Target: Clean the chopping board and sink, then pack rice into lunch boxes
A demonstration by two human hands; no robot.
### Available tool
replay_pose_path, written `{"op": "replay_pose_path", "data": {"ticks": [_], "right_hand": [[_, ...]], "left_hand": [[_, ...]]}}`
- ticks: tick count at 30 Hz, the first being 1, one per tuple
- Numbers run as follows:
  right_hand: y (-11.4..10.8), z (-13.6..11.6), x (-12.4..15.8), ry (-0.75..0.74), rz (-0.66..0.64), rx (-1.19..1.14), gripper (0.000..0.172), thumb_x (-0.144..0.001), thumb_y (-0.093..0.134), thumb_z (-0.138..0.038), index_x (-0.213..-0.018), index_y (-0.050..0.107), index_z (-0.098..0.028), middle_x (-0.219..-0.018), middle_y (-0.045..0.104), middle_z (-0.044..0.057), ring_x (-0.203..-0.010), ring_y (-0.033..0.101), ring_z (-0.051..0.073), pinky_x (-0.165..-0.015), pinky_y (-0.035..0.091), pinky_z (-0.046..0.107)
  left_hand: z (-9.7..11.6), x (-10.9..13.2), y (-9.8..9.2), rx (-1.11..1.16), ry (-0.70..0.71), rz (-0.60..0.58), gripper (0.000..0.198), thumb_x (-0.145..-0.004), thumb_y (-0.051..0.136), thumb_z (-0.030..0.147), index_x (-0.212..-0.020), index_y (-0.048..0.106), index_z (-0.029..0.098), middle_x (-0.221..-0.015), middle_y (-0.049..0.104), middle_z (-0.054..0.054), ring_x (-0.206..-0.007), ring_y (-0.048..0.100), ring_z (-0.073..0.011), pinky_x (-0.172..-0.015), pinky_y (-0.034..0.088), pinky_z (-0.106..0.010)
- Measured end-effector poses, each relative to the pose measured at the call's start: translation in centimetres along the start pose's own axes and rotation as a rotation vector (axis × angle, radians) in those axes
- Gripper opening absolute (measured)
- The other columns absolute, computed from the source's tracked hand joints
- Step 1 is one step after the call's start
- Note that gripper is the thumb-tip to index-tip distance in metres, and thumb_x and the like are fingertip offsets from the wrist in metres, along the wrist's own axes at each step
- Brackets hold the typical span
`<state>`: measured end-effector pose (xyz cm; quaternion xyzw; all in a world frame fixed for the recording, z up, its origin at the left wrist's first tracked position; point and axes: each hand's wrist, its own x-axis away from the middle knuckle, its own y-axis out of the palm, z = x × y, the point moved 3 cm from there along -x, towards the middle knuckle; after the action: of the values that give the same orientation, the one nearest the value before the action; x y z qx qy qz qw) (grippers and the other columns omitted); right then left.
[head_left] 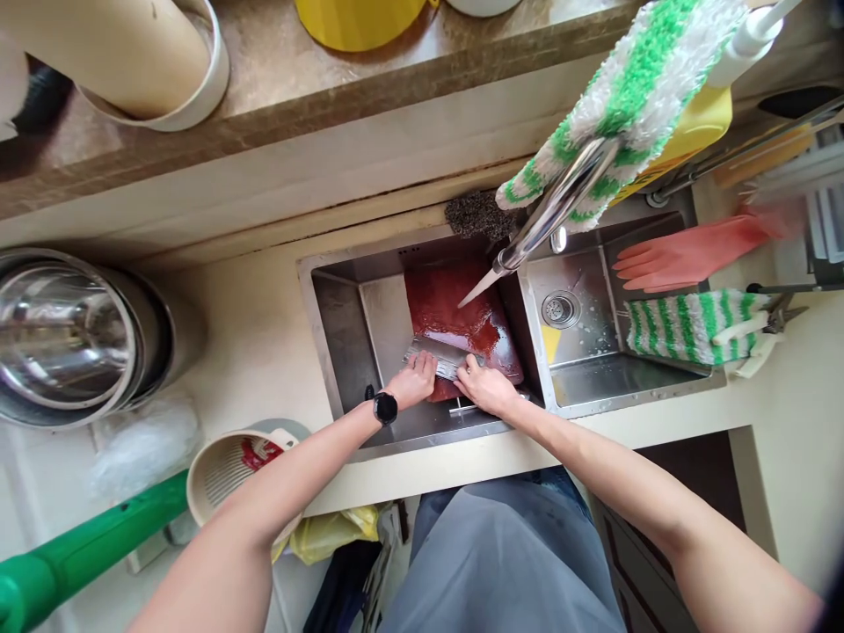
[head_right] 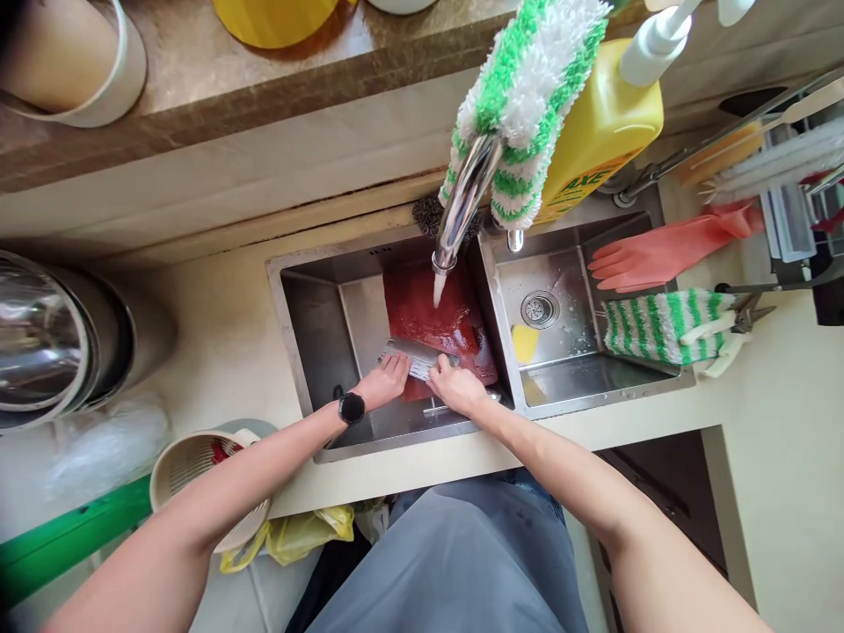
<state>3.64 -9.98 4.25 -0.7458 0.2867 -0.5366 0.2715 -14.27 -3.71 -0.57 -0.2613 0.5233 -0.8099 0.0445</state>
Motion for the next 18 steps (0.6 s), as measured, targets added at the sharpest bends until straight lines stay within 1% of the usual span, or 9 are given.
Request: {"op": "replay_pose_path", "data": {"ticks": [2,5,8,11,13,15,17,18], "right_hand": [[-0.1,0.0,-0.5,-0.003,0.002,0.001,0.049,-0.111,0.02,-0.045,-0.132,0.053,-0.016,-0.136,0.052,0.021,-0.093,0.073,0.026,-0.076,0.06,0.036],[-0.5,-0.1,-1.4,0.04,0.022,-0.004,0.051,-0.11,0.018,-0.045,-0.131,0.054,-0.016,-0.137,0.05,0.022,-0.093,0.073,0.026,-0.078,0.06,0.038],[-0.6,-0.3,-1.3,0.04,0.024,-0.012,0.052,-0.11,0.02,-0.046,-0.133,0.054,-0.014,-0.137,0.051,0.022,-0.093,0.073,0.026,-0.075,0.06,0.036],[-0.4,-0.2,-0.2,0.03,0.003,-0.035,0.053,-0.11,0.024,-0.045,-0.149,0.044,-0.014,-0.144,0.047,0.025,-0.096,0.073,0.026,-0.075,0.059,0.035],[0.0,0.2,0.5,0.084,-0.027,-0.04,0.056,-0.11,0.027,-0.046,-0.159,0.032,-0.019,-0.146,0.046,0.026,-0.099,0.073,0.027,-0.078,0.059,0.036],[0.5,0.6,0.9,0.132,-0.062,-0.03,0.061,-0.11,0.027,-0.05,-0.165,0.022,-0.025,-0.136,0.056,0.025,-0.098,0.074,0.029,-0.08,0.058,0.039],[1.1,0.6,0.8,0.113,-0.074,-0.024,0.064,-0.109,0.024,-0.052,-0.167,0.015,-0.026,-0.12,0.066,0.022,-0.094,0.075,0.031,-0.079,0.058,0.042],[1.3,0.4,0.6,0.087,-0.068,-0.028,0.065,-0.109,0.022,-0.053,-0.168,0.014,-0.026,-0.114,0.068,0.021,-0.092,0.075,0.032,-0.079,0.059,0.042]], "left_hand": [[-0.5,-0.4,-0.2,-0.008,0.002,-0.003,0.055,-0.095,0.038,0.003,-0.147,0.053,-0.002,-0.145,0.057,-0.035,-0.143,0.052,-0.0393,-0.116,0.044,-0.056],[-1.4,-1.0,-0.5,-0.027,-0.037,0.01,0.054,-0.096,0.036,0.004,-0.146,0.052,-0.005,-0.146,0.056,-0.037,-0.143,0.052,-0.0394,-0.117,0.042,-0.058],[-1.7,-0.9,-0.4,-0.039,-0.024,0.013,0.053,-0.096,0.037,0.004,-0.145,0.053,-0.005,-0.145,0.057,-0.036,-0.142,0.053,-0.0388,-0.115,0.043,-0.057],[-1.6,-0.3,-0.1,-0.055,0.022,0.005,0.051,-0.096,0.038,0.004,-0.143,0.055,-0.006,-0.143,0.058,-0.037,-0.141,0.054,-0.0401,-0.113,0.046,-0.056],[-1.7,0.0,0.1,-0.052,0.029,0.016,0.051,-0.095,0.039,0.004,-0.143,0.055,-0.005,-0.142,0.059,-0.036,-0.14,0.055,-0.0394,-0.113,0.047,-0.055],[-2.0,0.4,0.1,-0.043,0.03,0.031,0.052,-0.095,0.04,0.004,-0.144,0.056,-0.002,-0.143,0.06,-0.034,-0.141,0.055,-0.0375,-0.114,0.047,-0.054],[-2.6,0.9,0.1,-0.047,0.035,0.034,0.052,-0.096,0.038,0.005,-0.145,0.056,0.0,-0.143,0.061,-0.031,-0.142,0.055,-0.0363,-0.115,0.046,-0.054],[-2.9,1.3,0.1,-0.049,0.034,0.033,0.052,-0.096,0.038,0.005,-0.145,0.056,0.0,-0.143,0.061,-0.031,-0.142,0.054,-0.0358,-0.116,0.046,-0.054]]}}
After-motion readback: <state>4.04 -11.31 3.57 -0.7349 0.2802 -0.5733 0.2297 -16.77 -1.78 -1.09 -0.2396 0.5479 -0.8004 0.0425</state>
